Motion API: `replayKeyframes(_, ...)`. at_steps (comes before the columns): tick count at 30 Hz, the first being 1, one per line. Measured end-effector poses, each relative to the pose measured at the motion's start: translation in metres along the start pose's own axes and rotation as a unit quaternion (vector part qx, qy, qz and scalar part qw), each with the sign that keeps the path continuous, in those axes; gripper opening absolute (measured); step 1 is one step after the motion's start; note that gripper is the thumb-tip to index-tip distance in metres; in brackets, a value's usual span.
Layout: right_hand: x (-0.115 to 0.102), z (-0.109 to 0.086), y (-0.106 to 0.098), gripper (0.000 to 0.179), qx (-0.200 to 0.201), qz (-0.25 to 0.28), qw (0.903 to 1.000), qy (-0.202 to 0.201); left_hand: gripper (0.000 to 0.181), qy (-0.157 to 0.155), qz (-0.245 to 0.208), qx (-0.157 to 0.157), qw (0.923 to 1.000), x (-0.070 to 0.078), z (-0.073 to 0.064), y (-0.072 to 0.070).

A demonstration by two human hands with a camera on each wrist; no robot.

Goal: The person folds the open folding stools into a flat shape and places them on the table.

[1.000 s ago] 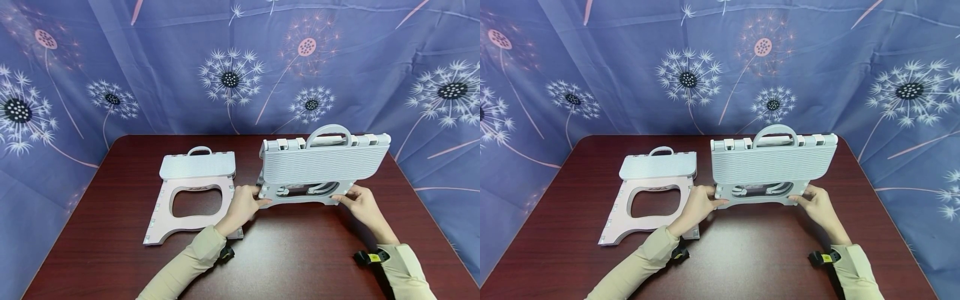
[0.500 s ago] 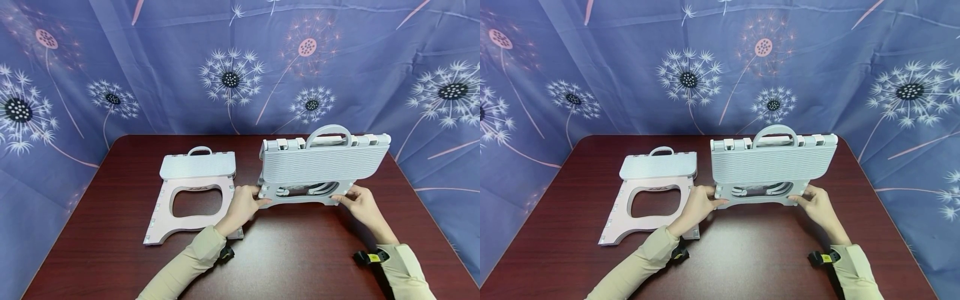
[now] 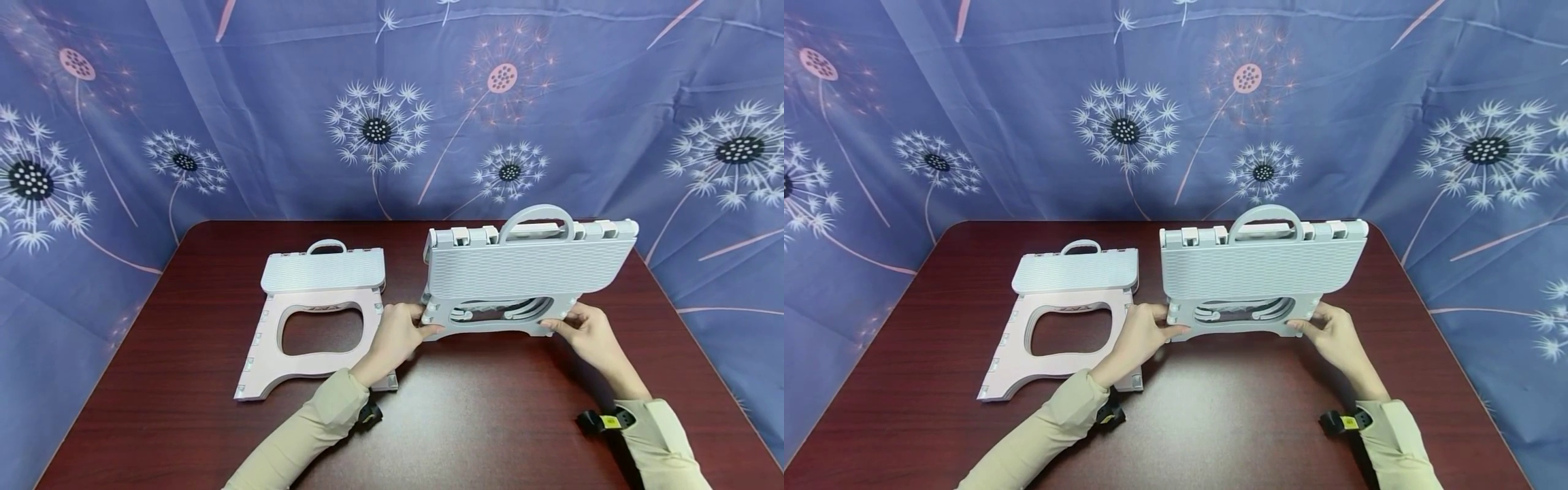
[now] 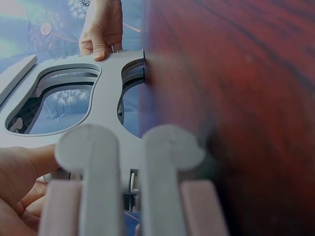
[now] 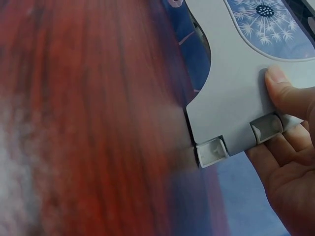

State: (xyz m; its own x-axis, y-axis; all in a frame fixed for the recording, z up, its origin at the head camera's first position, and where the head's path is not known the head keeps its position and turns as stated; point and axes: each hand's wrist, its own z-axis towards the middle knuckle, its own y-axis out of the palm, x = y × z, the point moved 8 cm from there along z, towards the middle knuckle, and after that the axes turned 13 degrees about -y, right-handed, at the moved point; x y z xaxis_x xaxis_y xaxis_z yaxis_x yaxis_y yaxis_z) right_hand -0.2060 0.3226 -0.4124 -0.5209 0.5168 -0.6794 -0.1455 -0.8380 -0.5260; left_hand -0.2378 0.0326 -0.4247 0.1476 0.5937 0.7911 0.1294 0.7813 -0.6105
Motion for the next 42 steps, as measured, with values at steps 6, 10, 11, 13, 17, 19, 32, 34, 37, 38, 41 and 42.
replayKeyframes(6, 0.025, -0.006, 0.000, 0.012, 0.000, -0.006, 1.0000, 0.001, 0.018, 0.002, -0.002, 0.001, 1.0000, 0.000, 0.000, -0.001)
replayKeyframes(10, 0.028, -0.008, 0.000, 0.014, -0.001, 0.004, 1.0000, -0.003, 0.018, 0.016, -0.001, 0.007, 0.9998, 0.001, 0.000, -0.002)
replayKeyframes(11, 0.028, -0.008, 0.000, 0.015, -0.001, 0.005, 1.0000, -0.004, 0.018, 0.019, -0.002, 0.008, 0.9998, 0.002, -0.001, -0.002)
replayKeyframes(13, 0.028, -0.008, 0.000, 0.016, -0.003, 0.008, 0.9999, -0.006, 0.019, 0.020, -0.004, 0.008, 0.9997, 0.001, -0.001, -0.001)
replayKeyframes(17, 0.029, -0.008, 0.000, 0.012, -0.005, 0.007, 1.0000, -0.001, 0.020, 0.016, -0.008, 0.002, 0.9998, 0.000, 0.000, 0.000)
replayKeyframes(19, 0.029, -0.008, 0.001, 0.012, -0.007, 0.010, 0.9999, 0.001, 0.020, 0.016, -0.012, -0.002, 0.9998, -0.001, -0.001, 0.000)
replayKeyframes(32, 0.022, -0.005, 0.000, 0.015, -0.026, 0.022, 0.9990, 0.030, 0.014, 0.031, 0.005, 0.018, 0.9994, -0.001, -0.004, -0.007)
replayKeyframes(34, 0.028, -0.007, -0.002, 0.018, -0.022, 0.019, 0.9989, 0.037, 0.014, 0.032, 0.023, 0.032, 0.9987, 0.000, -0.005, -0.009)
replayKeyframes(37, 0.035, -0.009, -0.006, 0.023, -0.010, 0.017, 0.9989, 0.043, 0.016, 0.031, 0.047, 0.049, 0.9972, 0.002, -0.007, -0.011)
replayKeyframes(38, 0.036, -0.009, -0.007, 0.025, -0.007, 0.018, 0.9989, 0.043, 0.016, 0.029, 0.050, 0.053, 0.9969, 0.002, -0.008, -0.012)
replayKeyframes(41, 0.037, -0.010, -0.007, 0.027, -0.007, 0.028, 0.9987, 0.041, 0.016, 0.019, 0.052, 0.057, 0.9969, 0.002, -0.009, -0.012)
replayKeyframes(42, 0.037, -0.010, -0.007, 0.027, -0.009, 0.032, 0.9987, 0.040, 0.016, 0.017, 0.052, 0.059, 0.9968, 0.002, -0.009, -0.012)
